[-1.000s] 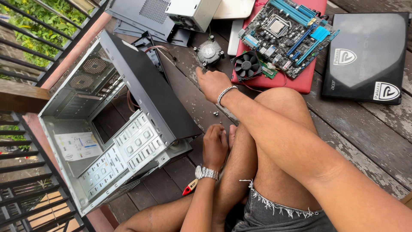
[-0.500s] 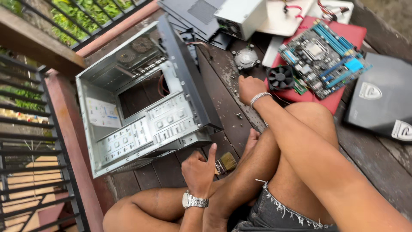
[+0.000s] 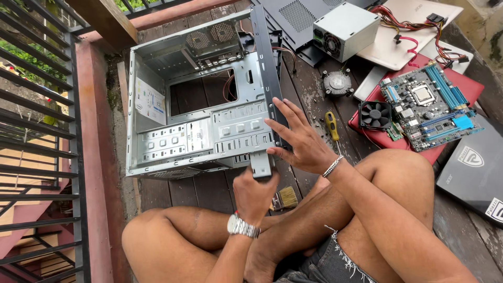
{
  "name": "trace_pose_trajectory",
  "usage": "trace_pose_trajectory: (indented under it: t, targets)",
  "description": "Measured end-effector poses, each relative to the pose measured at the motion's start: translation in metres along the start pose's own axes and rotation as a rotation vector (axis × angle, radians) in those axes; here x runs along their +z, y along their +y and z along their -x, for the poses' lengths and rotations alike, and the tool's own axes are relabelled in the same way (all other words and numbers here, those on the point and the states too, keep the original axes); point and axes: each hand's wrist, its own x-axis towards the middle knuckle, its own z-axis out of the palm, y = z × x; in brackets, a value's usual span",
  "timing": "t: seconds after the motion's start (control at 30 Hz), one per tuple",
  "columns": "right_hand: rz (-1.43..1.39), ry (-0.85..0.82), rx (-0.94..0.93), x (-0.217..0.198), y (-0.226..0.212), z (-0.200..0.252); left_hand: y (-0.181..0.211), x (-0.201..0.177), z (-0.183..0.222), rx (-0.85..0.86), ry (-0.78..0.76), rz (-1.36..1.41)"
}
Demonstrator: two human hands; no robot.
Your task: The person removes a CD/DVD drive from a computer case using a screwdriver and then cleans the drive using a brush.
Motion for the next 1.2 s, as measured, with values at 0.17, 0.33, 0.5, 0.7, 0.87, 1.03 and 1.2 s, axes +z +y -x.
trace_pose_trajectory:
  t: [0.17,0.33,0.5,0.7,0.87,1.03,1.2]
  targets:
    - [-0.004,-0.016,0.011,-0.001,0.001,-0.001,-0.005,-0.008,0.039,-0.018,0.025,-0.058]
    - [0.000,0.007,0.020,-0.004,-0.002,-0.001,-0.011,-0.020,0.071,-0.024,-0.073,-0.053]
    - [0.033,0.012,0.036,-0.002,-0.002,0.001,-0.013,-0.018,0.096,-0.049,0.038,-0.088]
    - [0.000,0.053,0.016,0.001,0.000,0.001,-0.010,-0.034,0.105,-0.072,0.032,-0.099]
    - [-0.009,0.011,0.051,-0.002,-0.001,0.001,-0.025,-0.055,0.101,0.020,0.021,-0.184]
    - [-0.007,0.013,0.062,-0.005,-0.009,0.004,-0.038,-0.081,0.103,0.166,0.030,-0.364]
    - [-0.091,-0.069,-0.108,-0.029,-0.033,0.017,-0.033,-0.128,0.089,0.187,-0.305,-0.531]
